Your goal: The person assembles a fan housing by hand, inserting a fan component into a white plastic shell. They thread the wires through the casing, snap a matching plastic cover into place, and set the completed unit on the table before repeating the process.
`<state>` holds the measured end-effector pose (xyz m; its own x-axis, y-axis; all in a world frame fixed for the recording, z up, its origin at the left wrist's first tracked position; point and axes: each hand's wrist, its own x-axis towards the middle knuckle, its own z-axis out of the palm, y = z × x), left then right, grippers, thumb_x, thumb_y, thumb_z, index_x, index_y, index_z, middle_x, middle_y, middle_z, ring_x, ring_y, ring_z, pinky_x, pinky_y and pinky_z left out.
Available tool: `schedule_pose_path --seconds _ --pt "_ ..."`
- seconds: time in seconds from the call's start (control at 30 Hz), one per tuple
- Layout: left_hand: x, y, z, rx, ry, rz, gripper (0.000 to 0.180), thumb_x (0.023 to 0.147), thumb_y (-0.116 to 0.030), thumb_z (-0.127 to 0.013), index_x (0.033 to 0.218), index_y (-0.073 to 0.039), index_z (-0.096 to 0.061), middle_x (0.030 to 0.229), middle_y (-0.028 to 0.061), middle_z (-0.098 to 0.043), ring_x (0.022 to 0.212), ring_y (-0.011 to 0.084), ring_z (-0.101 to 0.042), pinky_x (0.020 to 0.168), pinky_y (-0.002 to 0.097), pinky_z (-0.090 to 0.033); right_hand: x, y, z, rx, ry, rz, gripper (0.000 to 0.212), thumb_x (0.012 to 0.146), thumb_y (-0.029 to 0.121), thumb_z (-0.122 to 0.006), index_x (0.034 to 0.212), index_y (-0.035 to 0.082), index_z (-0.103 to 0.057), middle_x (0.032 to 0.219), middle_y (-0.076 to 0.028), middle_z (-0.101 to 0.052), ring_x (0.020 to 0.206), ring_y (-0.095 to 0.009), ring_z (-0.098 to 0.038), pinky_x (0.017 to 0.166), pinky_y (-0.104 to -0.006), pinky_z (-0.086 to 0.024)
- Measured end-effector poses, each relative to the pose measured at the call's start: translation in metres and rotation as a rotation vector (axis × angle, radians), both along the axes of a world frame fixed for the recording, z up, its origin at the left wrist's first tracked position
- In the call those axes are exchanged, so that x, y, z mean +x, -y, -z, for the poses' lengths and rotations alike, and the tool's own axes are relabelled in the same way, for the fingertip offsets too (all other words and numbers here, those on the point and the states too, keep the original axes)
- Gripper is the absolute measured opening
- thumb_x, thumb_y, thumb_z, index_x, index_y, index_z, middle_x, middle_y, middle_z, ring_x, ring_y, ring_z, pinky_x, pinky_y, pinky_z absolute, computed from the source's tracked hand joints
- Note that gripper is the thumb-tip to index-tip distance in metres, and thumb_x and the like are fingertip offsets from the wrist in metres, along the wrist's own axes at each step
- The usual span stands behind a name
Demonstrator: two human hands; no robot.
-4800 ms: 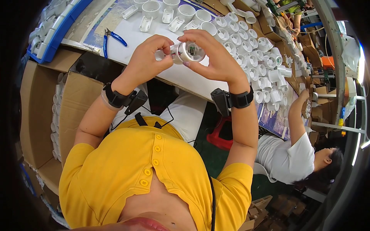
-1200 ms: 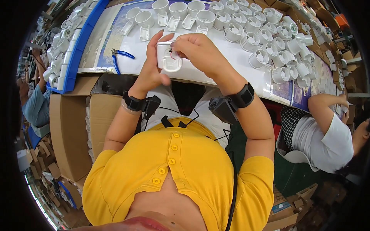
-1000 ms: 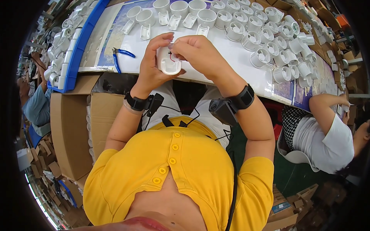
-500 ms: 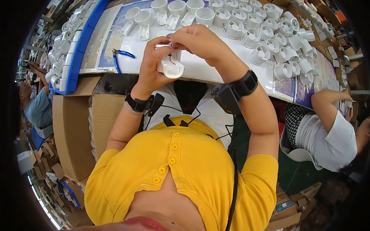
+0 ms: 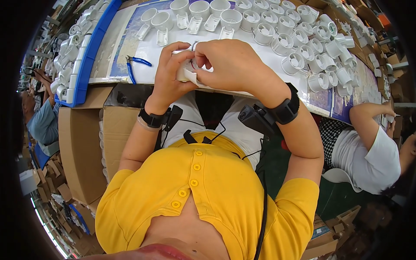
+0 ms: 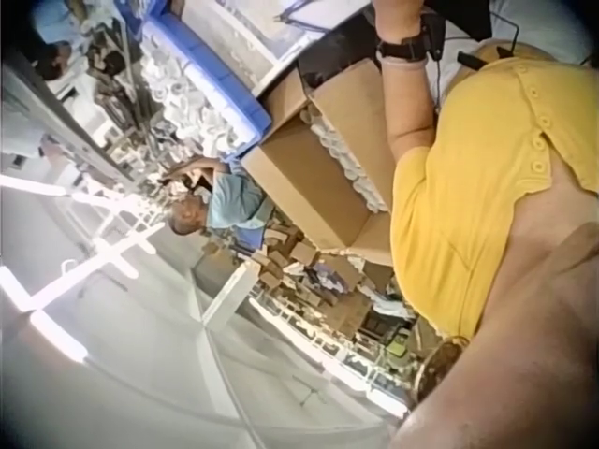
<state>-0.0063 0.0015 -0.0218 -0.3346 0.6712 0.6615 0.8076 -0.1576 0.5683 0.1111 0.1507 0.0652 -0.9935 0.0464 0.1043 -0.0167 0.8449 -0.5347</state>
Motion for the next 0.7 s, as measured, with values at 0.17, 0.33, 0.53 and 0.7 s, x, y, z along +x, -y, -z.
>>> schedule_pose_path --seconds 0.17,0.33,0.53,0.7 --pt "0.0 0.002 0.0 -0.015 0.019 -0.017 0.068 0.047 -0.002 -0.08 0.11 -0.013 -0.058 0.119 0.0114 -0.048 0.113 0.0312 -0.045 0.091 0.0382 -0.044 -0.004 0.003 0.004 0.055 -0.039 -0.004 0.012 0.077 0.017 -0.063 0.082 0.006 -0.061 0.076 -0.009 -0.062 0.07 -0.025 -0.06 0.062 -0.0328 -0.046" --pt "-0.001 0.003 0.002 -0.028 0.026 0.001 0.07 0.047 -0.003 -0.081 0.112 -0.013 -0.057 0.118 0.0112 -0.048 0.112 0.0314 -0.046 0.091 0.0389 -0.044 -0.006 0.004 -0.001 -0.045 -0.05 -0.044 0.01 0.081 0.015 -0.061 0.083 0.004 -0.062 0.077 -0.01 -0.063 0.069 -0.026 -0.06 0.062 -0.0337 -0.046" --pt "-0.004 0.005 0.006 -0.007 -0.01 0.034 0.079 0.046 -0.005 -0.083 0.118 -0.012 -0.051 0.117 0.0116 -0.05 0.111 0.0322 -0.047 0.092 0.0394 -0.043 -0.007 -0.005 -0.003 0.08 -0.086 -0.015 0.01 0.082 0.013 -0.06 0.083 0.004 -0.062 0.076 -0.01 -0.062 0.068 -0.028 -0.058 0.061 -0.0352 -0.045" --pt "-0.001 0.004 0.005 -0.005 0.033 0.044 0.082 0.045 -0.005 -0.084 0.119 -0.009 -0.047 0.114 0.0121 -0.052 0.108 0.0328 -0.049 0.092 0.0396 -0.043 -0.008 -0.003 -0.005 0.204 -0.173 -0.073 0.01 0.082 0.012 -0.06 0.083 0.003 -0.06 0.078 -0.011 -0.061 0.071 -0.029 -0.058 0.062 -0.0362 -0.045"
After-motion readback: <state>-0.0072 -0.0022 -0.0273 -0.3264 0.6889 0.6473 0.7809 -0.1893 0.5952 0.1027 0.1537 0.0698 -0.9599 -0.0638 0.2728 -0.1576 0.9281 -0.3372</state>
